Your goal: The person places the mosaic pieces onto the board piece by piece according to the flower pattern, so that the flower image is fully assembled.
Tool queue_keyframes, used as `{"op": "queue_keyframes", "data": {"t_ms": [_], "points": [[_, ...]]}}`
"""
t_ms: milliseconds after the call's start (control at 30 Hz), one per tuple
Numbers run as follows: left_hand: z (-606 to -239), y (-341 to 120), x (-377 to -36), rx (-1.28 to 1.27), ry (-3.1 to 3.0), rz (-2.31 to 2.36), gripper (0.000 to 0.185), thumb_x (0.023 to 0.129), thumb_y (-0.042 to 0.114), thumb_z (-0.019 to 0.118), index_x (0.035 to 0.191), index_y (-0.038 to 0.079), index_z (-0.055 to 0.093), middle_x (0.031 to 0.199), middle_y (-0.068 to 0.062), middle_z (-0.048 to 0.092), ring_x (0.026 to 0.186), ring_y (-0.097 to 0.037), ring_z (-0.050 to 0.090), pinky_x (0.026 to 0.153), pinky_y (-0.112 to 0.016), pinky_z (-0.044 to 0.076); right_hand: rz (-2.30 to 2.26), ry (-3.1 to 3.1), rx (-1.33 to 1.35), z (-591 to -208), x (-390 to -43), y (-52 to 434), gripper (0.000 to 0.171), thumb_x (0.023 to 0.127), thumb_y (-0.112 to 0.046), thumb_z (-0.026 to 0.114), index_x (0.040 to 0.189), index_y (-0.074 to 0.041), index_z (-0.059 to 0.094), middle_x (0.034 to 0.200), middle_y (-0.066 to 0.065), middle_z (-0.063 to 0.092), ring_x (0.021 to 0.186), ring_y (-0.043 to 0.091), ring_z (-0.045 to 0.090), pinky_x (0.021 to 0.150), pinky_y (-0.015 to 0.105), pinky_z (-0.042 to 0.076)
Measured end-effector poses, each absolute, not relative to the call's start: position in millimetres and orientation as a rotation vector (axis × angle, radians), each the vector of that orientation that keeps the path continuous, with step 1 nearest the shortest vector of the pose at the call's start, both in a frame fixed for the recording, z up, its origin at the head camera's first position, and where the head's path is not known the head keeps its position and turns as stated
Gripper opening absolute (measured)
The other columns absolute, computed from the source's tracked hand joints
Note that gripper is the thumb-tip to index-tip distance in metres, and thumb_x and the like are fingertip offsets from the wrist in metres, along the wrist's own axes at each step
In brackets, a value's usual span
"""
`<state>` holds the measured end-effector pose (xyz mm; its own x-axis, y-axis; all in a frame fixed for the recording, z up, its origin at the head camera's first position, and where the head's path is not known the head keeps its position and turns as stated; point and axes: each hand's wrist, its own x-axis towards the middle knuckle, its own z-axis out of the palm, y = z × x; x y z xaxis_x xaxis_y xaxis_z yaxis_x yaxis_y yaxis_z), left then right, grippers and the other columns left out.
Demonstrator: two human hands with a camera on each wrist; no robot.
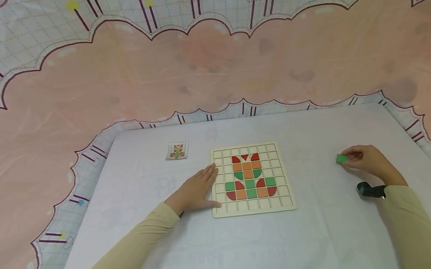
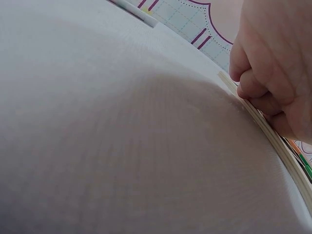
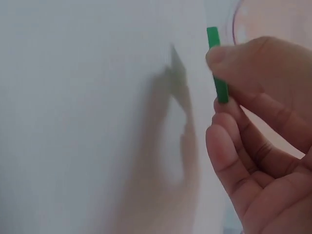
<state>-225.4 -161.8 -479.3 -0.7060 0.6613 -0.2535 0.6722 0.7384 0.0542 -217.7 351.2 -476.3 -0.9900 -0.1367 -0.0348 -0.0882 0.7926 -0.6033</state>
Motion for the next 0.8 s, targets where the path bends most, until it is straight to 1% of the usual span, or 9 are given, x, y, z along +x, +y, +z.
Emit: {"op": "queue_keyframes", "data": {"t_ms": [100,233,433,533,800], "points": [[-479,-163,-225,1.048,2.684,-0.064,0.105,0.082,0.072,0.047,0.15,0.001,0.011,0.159,-0.016,0.007,0.147,-0.027,0.01,0.12,-0.038,0.018,-0.995,2.882,-0.282,-473,-221,331,0.03,0.079,-0.006,0.07,0.106,0.006,0.065,0.093,0.015,0.066,0.074,-0.006,0.049,0.067,0.009,0.045],[-479,-163,-225,1.045,2.682,-0.051,0.105,0.082,0.071,0.047,0.15,0.001,0.011,0.159,-0.016,0.007,0.147,-0.027,0.01,0.12,-0.038,0.018,-1.045,2.846,-0.4,-469,-225,300,0.028,0.079,-0.005,0.07,0.105,0.003,0.067,0.094,0.013,0.066,0.079,-0.001,0.052,0.073,0.01,0.046],[-480,-162,-226,1.044,2.681,-0.055,0.104,0.082,0.071,0.047,0.15,0.001,0.011,0.159,-0.016,0.006,0.147,-0.027,0.01,0.12,-0.039,0.017,-1.101,2.802,-0.578,-464,-226,256,0.025,0.077,-0.003,0.071,0.101,-0.001,0.068,0.092,0.007,0.065,0.082,0.008,0.054,0.076,0.018,0.05],[-481,-162,-226,1.039,2.682,-0.058,0.104,0.082,0.071,0.047,0.15,0.001,0.01,0.159,-0.016,0.006,0.147,-0.027,0.01,0.12,-0.039,0.018,-1.124,2.747,-0.644,-462,-222,235,0.025,0.076,-0.003,0.073,0.101,-0.001,0.069,0.092,0.007,0.066,0.083,0.011,0.054,0.077,0.021,0.051],[-480,-161,-226,1.016,2.677,-0.048,0.104,0.082,0.072,0.047,0.151,0.002,0.01,0.159,-0.015,0.006,0.148,-0.027,0.009,0.12,-0.039,0.017,-1.166,2.578,-0.788,-465,-209,186,0.024,0.075,-0.006,0.076,0.097,-0.003,0.069,0.093,0.007,0.067,0.079,0.014,0.057,0.073,0.023,0.052]]}}
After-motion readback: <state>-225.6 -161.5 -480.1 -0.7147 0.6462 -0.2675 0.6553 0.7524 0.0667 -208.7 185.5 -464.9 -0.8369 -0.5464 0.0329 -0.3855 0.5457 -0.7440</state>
